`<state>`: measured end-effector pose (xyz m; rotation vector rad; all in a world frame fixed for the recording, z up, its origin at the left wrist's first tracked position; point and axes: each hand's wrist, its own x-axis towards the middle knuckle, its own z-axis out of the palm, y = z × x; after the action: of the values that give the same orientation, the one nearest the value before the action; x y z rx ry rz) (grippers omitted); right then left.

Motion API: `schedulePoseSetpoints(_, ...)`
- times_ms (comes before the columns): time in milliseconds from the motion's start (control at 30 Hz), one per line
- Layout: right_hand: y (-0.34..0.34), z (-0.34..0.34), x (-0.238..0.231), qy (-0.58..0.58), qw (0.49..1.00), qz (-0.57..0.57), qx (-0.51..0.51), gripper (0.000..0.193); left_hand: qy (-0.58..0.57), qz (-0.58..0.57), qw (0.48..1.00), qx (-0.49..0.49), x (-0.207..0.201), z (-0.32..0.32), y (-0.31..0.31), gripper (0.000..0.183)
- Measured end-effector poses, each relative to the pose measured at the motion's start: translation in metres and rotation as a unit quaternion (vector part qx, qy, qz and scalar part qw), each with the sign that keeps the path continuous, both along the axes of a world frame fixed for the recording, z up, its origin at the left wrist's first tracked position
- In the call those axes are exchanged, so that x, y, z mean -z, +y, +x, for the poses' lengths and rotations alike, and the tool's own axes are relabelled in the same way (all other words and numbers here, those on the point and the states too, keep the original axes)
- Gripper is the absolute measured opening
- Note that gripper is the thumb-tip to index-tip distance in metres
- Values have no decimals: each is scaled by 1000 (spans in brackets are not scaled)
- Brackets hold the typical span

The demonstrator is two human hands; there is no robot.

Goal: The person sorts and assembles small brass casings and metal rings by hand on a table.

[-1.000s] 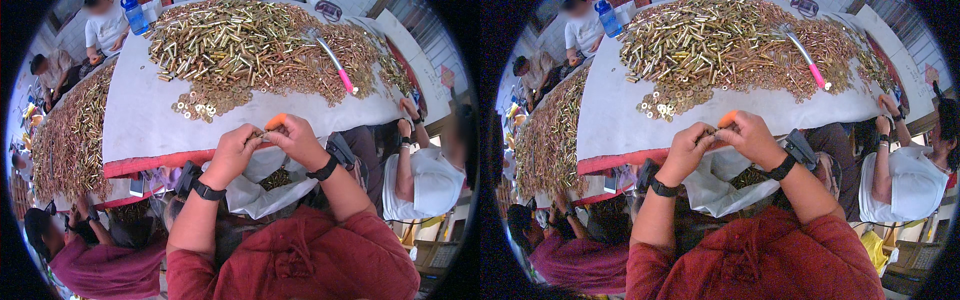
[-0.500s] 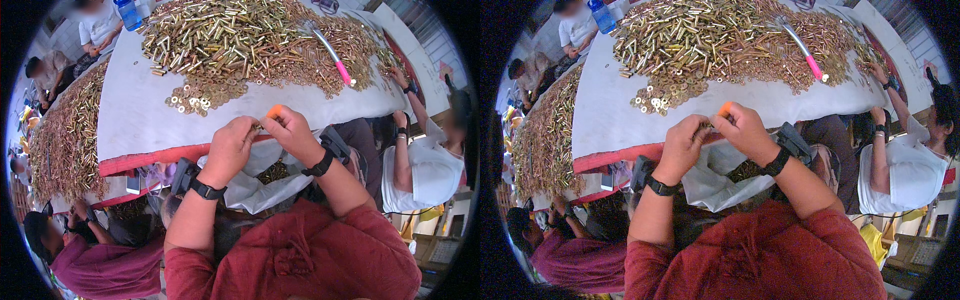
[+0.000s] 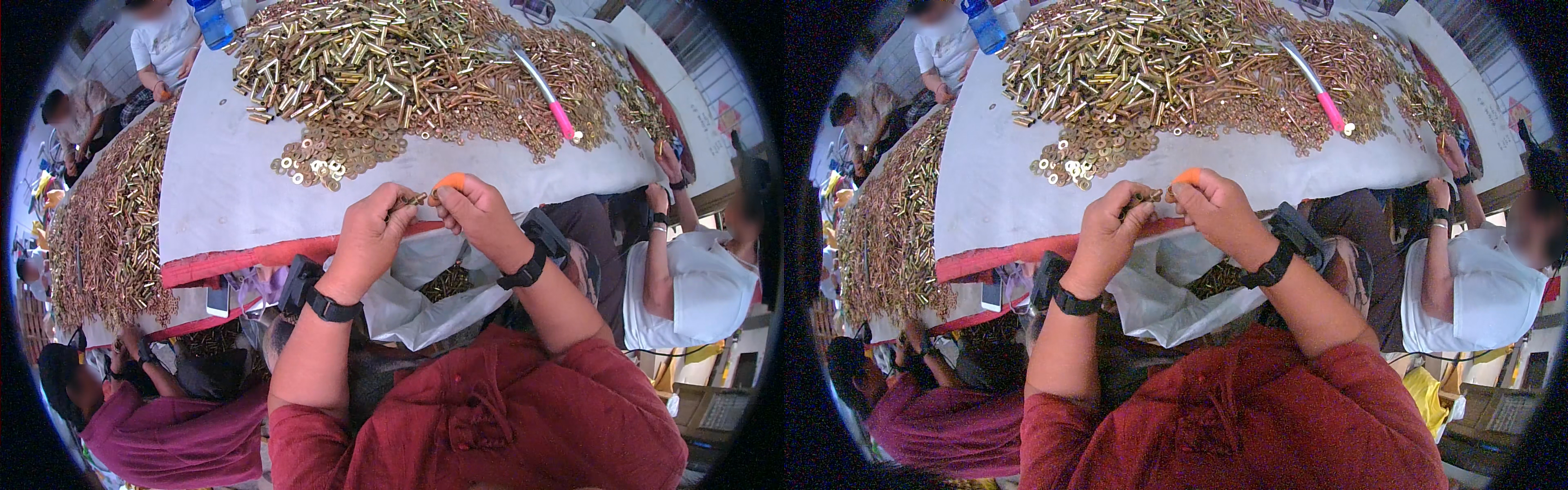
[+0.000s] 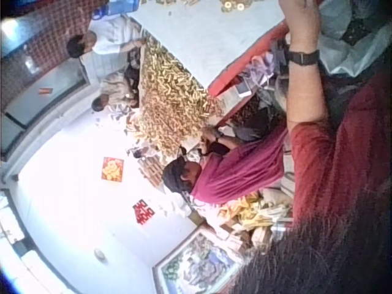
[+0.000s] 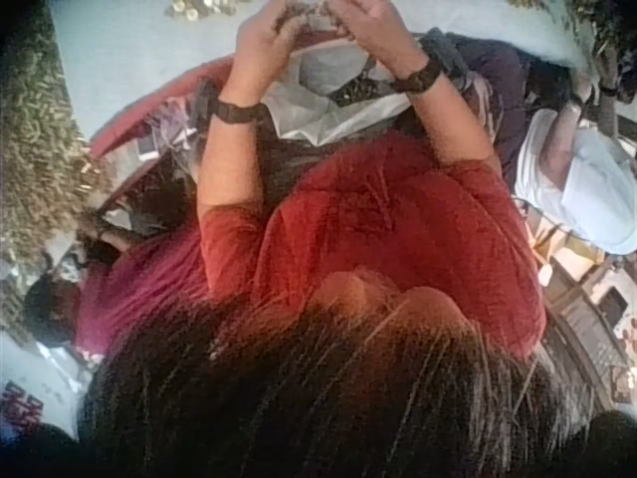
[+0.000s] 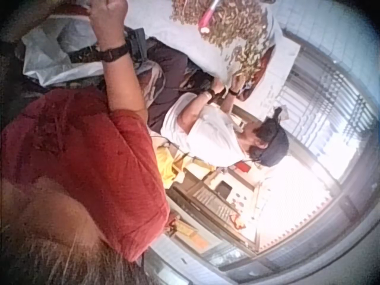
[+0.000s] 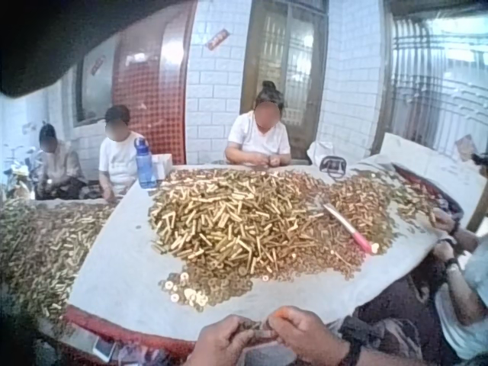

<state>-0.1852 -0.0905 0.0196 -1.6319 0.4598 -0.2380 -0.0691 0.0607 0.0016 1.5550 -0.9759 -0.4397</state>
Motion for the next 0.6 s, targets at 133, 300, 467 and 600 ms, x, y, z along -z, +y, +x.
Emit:
schedulePoseSetpoints(133, -3, 0, 0, 9, 999, -21, -42, 23, -13, 12, 1000, -4, 4, 0, -1, 10)
schedulePoseSetpoints(300, -5, -1, -3, 35, 999, -4, -38, 21, -51, 5, 999, 8, 3, 1, 0, 11)
schedulePoseSetpoints(467, -3, -2, -1, -15, 999, 41, -13, 20, -65, 3, 998, 11, 3, -1, -2, 12)
schedulePoseSetpoints(600, 3, -6, -7, -41, 992, -116, -1, 18, -60, 14, 998, 19, 0, -1, -1, 12)
